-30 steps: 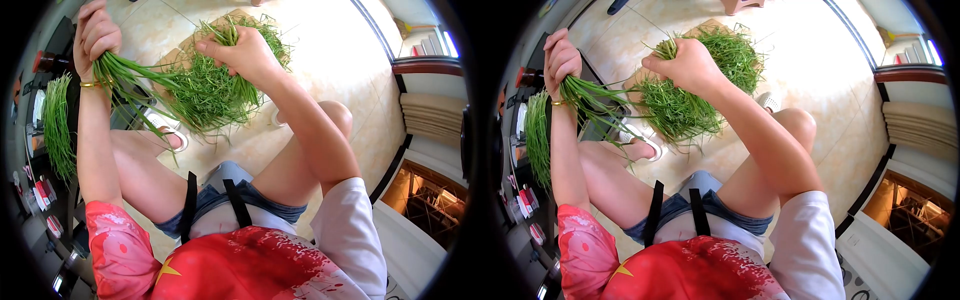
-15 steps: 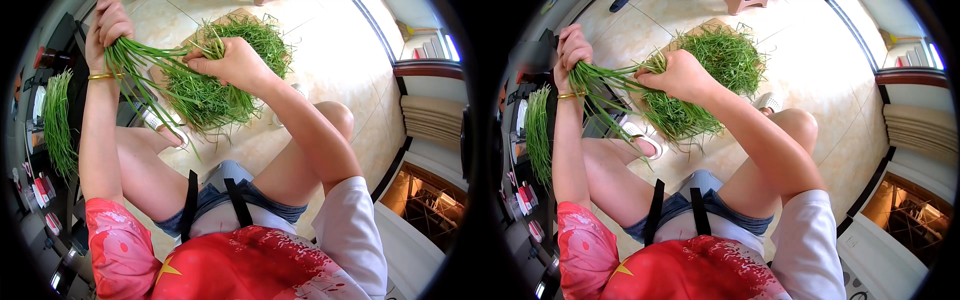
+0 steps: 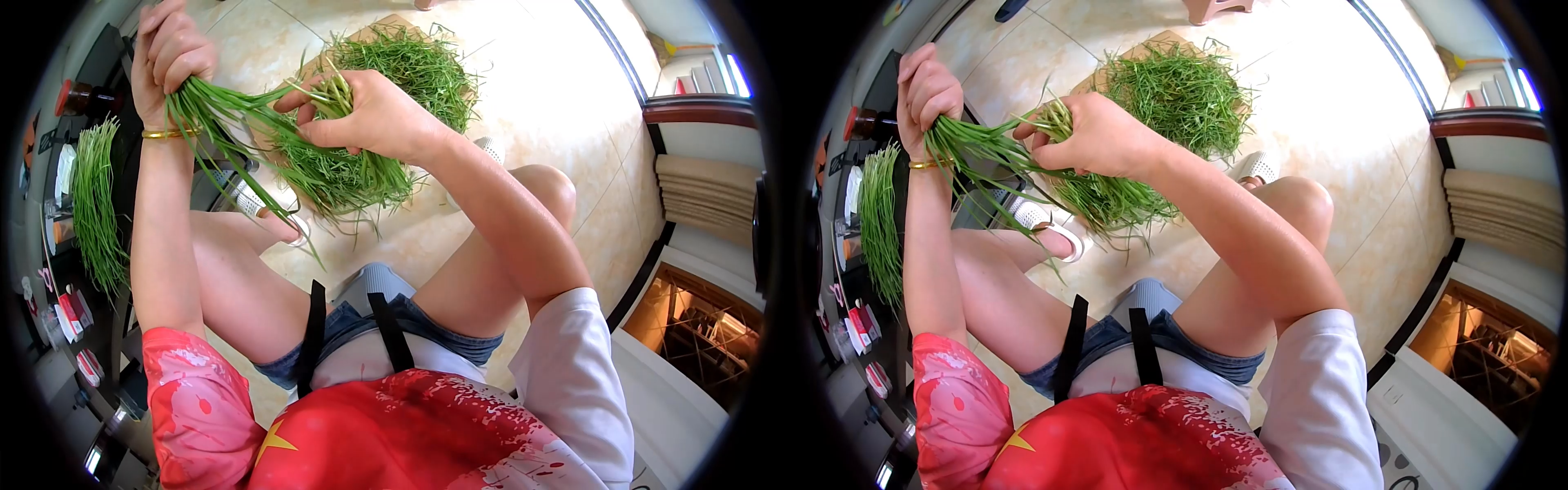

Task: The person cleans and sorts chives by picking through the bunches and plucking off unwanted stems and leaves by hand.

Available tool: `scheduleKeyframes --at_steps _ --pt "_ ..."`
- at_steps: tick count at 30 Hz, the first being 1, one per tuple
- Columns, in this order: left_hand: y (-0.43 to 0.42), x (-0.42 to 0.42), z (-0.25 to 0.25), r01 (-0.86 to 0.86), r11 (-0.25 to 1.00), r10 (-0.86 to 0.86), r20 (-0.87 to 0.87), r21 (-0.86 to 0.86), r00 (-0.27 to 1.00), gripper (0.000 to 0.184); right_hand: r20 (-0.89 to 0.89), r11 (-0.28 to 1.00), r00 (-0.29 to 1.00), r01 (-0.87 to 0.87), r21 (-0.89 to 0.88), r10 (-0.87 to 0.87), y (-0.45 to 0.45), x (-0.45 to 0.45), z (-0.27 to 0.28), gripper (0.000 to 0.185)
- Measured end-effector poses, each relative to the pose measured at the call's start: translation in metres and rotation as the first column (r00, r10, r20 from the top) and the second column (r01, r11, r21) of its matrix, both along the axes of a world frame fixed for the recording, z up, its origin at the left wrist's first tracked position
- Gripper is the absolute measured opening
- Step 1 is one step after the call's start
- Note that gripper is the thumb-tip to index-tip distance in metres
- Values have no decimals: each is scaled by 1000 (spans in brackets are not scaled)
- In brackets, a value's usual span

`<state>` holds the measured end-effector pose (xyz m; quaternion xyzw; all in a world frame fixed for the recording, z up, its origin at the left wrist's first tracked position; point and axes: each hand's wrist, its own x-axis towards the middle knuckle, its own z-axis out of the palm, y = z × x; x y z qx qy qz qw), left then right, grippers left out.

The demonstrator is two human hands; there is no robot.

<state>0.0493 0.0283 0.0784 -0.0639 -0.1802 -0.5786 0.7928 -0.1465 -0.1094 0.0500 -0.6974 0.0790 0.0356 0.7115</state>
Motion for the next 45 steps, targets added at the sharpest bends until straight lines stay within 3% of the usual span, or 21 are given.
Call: scheduleKeyframes --at_steps 4,6,10,12,16,18,25,29,32,33,34,36,40,42,45 --pt "-1 -4 4 46 998 -44 38 -35 998 30 145 995 988 -47 -92 60 1 3 -14 35" --pt "-2 -9 6 50 998 -48 39 -44 998 30 226 990 974 39 -139 -6 5 4 -16 30" --pt "-4 -9 5 56 998 -55 32 -42 998 32 190 991 980 80 -110 -58 8 4 -7 28" --pt "-5 -10 3 53 998 -52 28 -32 998 32 -38 990 994 103 -91 -107 9 3 3 26" --pt "-8 -13 2 39 999 -38 24 -14 999 32 -15 977 993 114 -181 -119 8 6 -6 24" --pt "-8 -14 2 21 1000 -21 18 -3 1000 32 141 952 959 265 -151 -245 8 6 -10 24" --pt "8 14 3 -37 999 36 -47 -22 998 29 -5 867 879 468 -168 -476 -13 -2 6 21" --pt "14 23 0 -49 999 48 -53 -20 997 29 19 765 831 520 -379 -556 -45 -7 -14 26" --pt "12 23 -2 -97 995 96 -85 -4 992 28 139 700 840 519 -491 -525 -59 -11 -32 29" --pt "11 23 -3 -124 992 124 -108 7 986 27 151 764 849 523 -378 -507 -54 -12 -28 31" --pt "9 22 -4 -125 992 125 -108 6 986 27 151 764 849 522 -379 -506 -50 -13 -24 31" --pt "7 22 -6 -146 988 151 -121 54 981 25 -28 858 910 380 -346 -414 -43 -13 -14 28" --pt "0 18 -11 -118 991 126 -137 67 982 25 25 849 933 338 -405 -359 -32 -6 -18 27" --pt "-3 15 -12 -107 992 116 -129 72 985 25 22 950 958 287 -120 -287 -26 -2 -15 23" --pt "-6 10 -14 -80 992 90 -109 92 990 26 -83 974 977 184 -135 -196 -28 6 -18 23"
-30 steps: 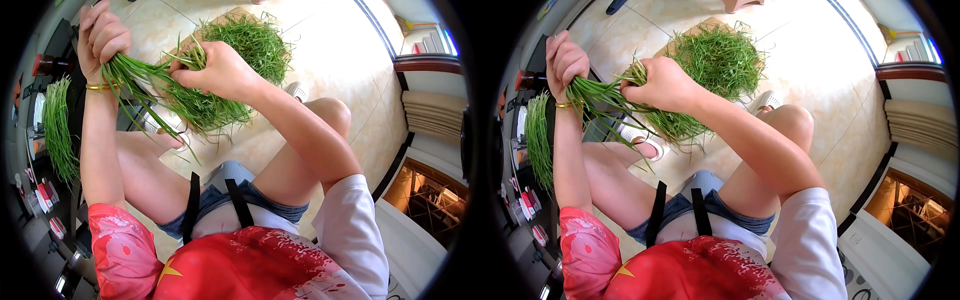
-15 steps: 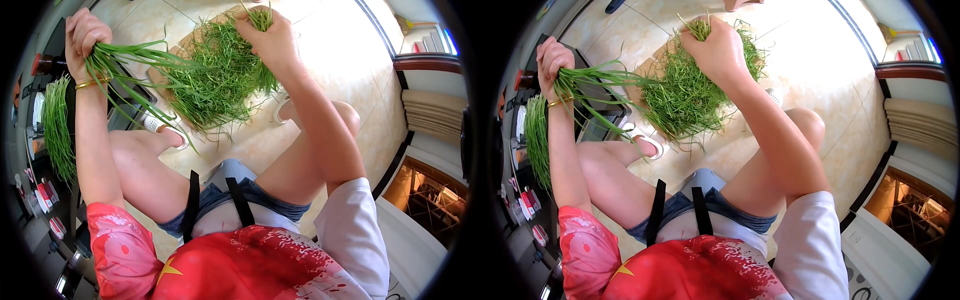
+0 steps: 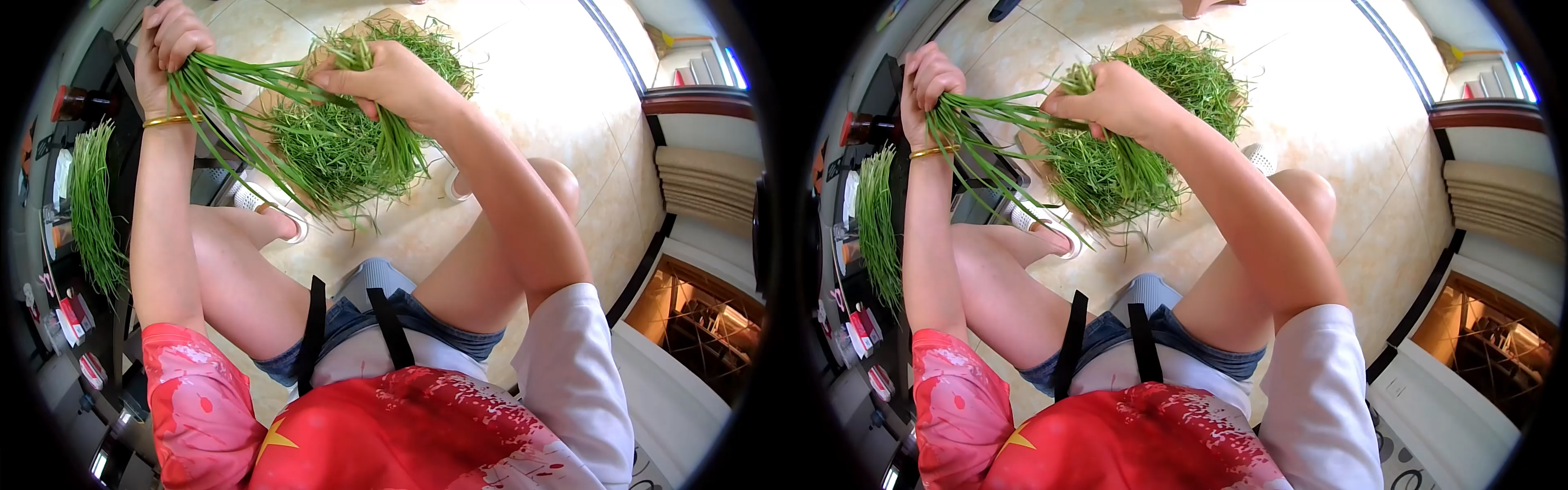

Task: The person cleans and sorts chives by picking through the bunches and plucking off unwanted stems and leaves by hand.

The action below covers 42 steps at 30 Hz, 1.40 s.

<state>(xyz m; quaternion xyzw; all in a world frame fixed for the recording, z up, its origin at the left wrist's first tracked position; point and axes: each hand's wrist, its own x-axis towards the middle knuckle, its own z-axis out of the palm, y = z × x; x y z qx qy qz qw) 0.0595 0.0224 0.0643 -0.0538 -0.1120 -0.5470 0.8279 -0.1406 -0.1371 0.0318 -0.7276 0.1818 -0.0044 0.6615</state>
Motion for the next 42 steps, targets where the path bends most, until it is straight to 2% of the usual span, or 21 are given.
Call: scheduleKeyframes --at_steps 2,3,5,9,11,15,18,21,23,24,26,27,30,31,33,35,37,38,41,42 --pt "-1 2 -2 12 1000 -12 3 3 1000 27 -76 996 994 -75 49 79 1 1 0 26" --pt "-1 3 -3 21 1000 -21 5 7 1000 27 -76 996 994 -79 51 82 0 2 -2 26" --pt "1 2 -3 9 1000 -10 10 11 1000 28 -20 974 987 -156 163 161 -1 3 -5 29" --pt "2 4 -4 18 1000 -18 7 11 1000 29 -90 981 981 -161 109 171 2 3 -6 26" --pt "1 2 -5 16 1000 -16 8 9 1000 29 -3 976 988 -149 158 151 6 2 -7 24" --pt "0 2 -6 10 1000 -11 14 22 1000 29 0 978 988 -151 145 153 7 4 -7 23" --pt "1 4 -8 13 1000 -13 21 24 1000 29 -22 988 989 -147 45 148 8 5 -8 22" --pt "1 1 -7 6 999 -6 18 36 1000 29 -98 995 990 -100 -24 97 10 4 0 21" --pt "0 0 -7 1 999 -2 17 39 1000 29 -59 993 994 -97 -62 93 9 4 -3 36" --pt "0 1 -8 8 999 -9 25 36 1000 29 -59 993 994 -96 -62 92 9 4 -3 36" --pt "-1 0 -9 16 999 -17 33 34 999 29 -73 985 997 18 -171 -31 10 4 2 36" --pt "-2 -1 -9 13 999 -15 33 36 999 28 -74 985 997 19 -170 -32 11 2 7 36" --pt "-1 -2 -7 -21 999 20 19 42 1000 27 -136 943 959 207 -261 -249 6 -1 11 34" --pt "0 -1 -6 -53 998 53 4 43 999 26 -136 942 958 211 -262 -252 0 0 3 34" --pt "2 6 -7 -46 998 46 2 46 999 26 -13 954 975 214 -210 -221 -11 -1 -7 32" --pt "4 9 -8 -56 998 55 11 41 998 27 -15 942 972 225 -250 -236 -23 -6 -7 30" --pt "4 8 -8 -55 998 55 4 42 998 27 -105 826 960 166 -539 -261 -37 -7 -7 32" --pt "4 8 -8 -53 998 53 -4 41 999 27 3 878 964 244 -412 -267 -40 -12 -6 36" --pt "3 8 -9 -41 999 41 -13 36 999 27 -81 902 948 264 -342 -308 -48 -20 -2 41" --pt "3 9 -10 -41 999 42 -12 36 999 27 -49 900 939 309 -308 -340 -49 -21 -3 45"
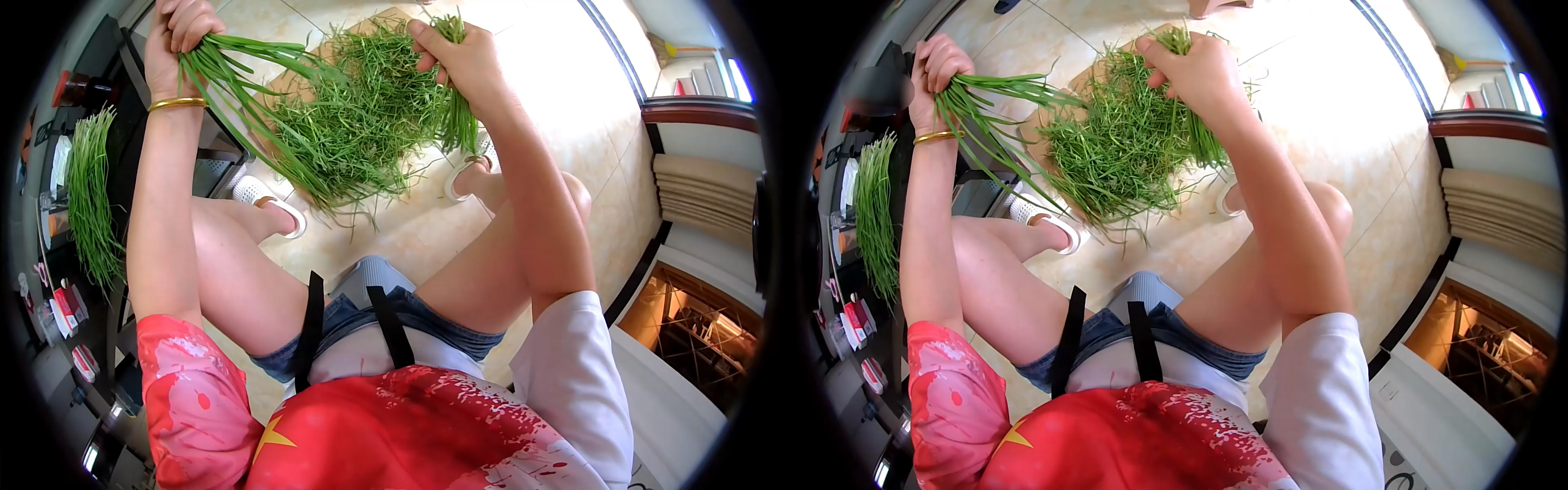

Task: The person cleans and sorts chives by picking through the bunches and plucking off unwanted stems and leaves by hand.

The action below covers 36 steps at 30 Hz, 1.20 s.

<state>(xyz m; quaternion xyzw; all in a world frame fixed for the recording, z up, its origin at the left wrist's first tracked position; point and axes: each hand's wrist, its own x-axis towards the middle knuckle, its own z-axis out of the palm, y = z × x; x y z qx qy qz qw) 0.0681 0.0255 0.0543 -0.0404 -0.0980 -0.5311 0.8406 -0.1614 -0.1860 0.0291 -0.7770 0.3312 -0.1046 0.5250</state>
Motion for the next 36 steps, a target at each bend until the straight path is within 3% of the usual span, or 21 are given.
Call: scheduleKeyframes --at_steps 4,6,7,9,11,13,15,17,22,24,25,28,31,33,35,36 --pt "-2 5 -7 -9 1000 9 13 13 1000 28 75 997 997 -9 78 3 0 -2 -1 37" --pt "-2 7 -11 0 1000 0 27 16 1000 28 227 944 964 -195 264 136 7 -5 7 28" --pt "-2 7 -11 -9 1000 8 21 25 1000 29 228 944 964 -196 264 137 12 -6 11 28" --pt "-2 8 -14 -18 999 18 16 34 1000 29 261 906 912 -372 203 316 22 -10 22 24" --pt "-1 12 -18 -27 999 26 18 45 999 28 178 899 910 -403 170 375 29 -13 28 23" --pt "-2 13 -21 -37 998 35 26 56 999 27 230 878 848 -470 -94 478 40 -9 17 22" --pt "-2 11 -21 -45 997 43 33 69 999 26 164 869 854 -479 -122 493 47 -9 17 23" --pt "-4 5 -19 -61 994 61 2 94 998 26 33 804 870 -439 -402 491 52 -7 16 24" --pt "-4 12 -22 -43 995 42 21 86 999 26 78 838 896 -375 -396 438 50 -3 6 21" --pt "-2 16 -23 -59 995 57 24 87 998 26 159 943 963 -165 -289 217 51 -1 10 24" --pt "-2 18 -24 -61 995 60 20 84 998 25 158 943 963 -166 -288 218 49 -1 9 24" --pt "2 25 -23 -107 990 103 55 91 993 25 255 994 967 49 -93 -24 39 0 8 20" --pt "5 27 -19 -155 984 145 115 91 983 26 290 996 954 66 62 -81 33 -5 25 22" --pt "3 24 -19 -133 972 92 211 194 973 27 331 994 941 35 105 -69 19 -2 11 24" --pt "-2 18 -31 -155 962 87 285 226 955 25 396 856 917 -172 488 -42 9 -6 13 17" --pt "-8 4 -32 -182 919 12 435 350 900 24 415 808 903 -162 567 -110 14 -4 17 8"
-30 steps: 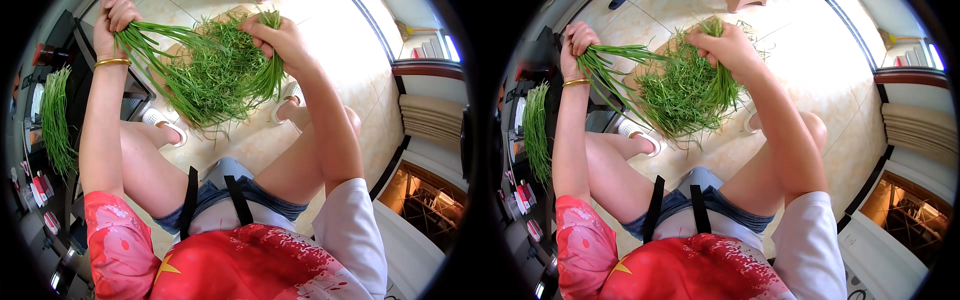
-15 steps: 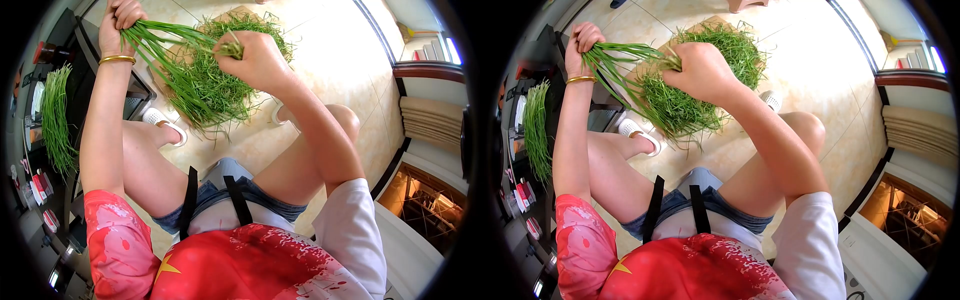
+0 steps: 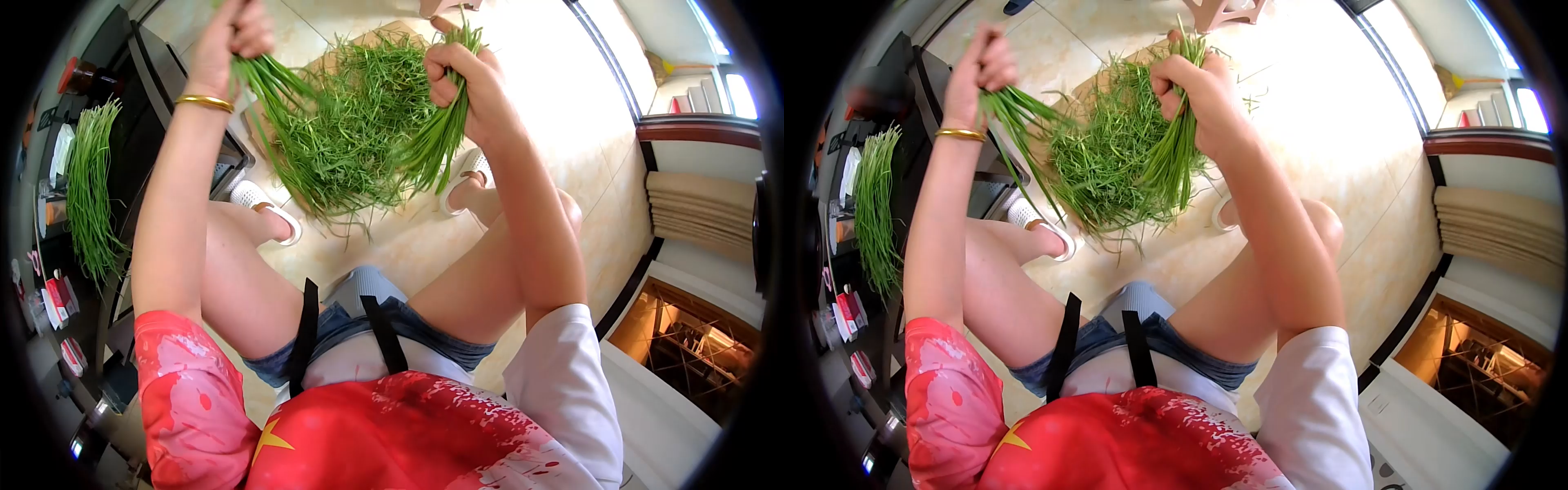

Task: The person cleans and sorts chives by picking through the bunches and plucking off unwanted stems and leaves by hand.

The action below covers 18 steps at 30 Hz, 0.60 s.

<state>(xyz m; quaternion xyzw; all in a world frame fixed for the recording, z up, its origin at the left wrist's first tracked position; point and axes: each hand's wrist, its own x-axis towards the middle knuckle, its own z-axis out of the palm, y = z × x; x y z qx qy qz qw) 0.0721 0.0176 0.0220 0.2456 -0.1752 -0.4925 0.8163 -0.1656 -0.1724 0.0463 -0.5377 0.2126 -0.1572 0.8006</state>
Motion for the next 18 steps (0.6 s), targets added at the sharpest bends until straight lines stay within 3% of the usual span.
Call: scheduleKeyframes --at_steps 3,8,9,12,16,18 --pt "-21 -55 5 -65 889 -144 411 454 900 33 26 987 992 -129 98 127 0 0 -8 9" --pt "-32 -111 11 60 848 -339 451 527 826 30 53 922 962 -270 278 266 10 3 -16 7" --pt "-32 -115 12 57 849 -334 451 525 828 30 52 922 961 -274 275 270 13 4 -15 7" --pt "-31 -121 14 -29 822 -303 481 568 823 22 72 873 935 -349 342 346 17 4 -15 39" --pt "-33 -115 0 -81 822 -319 573 564 755 22 38 872 930 -357 335 366 17 6 -21 39" --pt "-34 -113 -4 -134 856 -235 607 499 759 23 33 890 945 -318 325 326 20 8 -22 39"
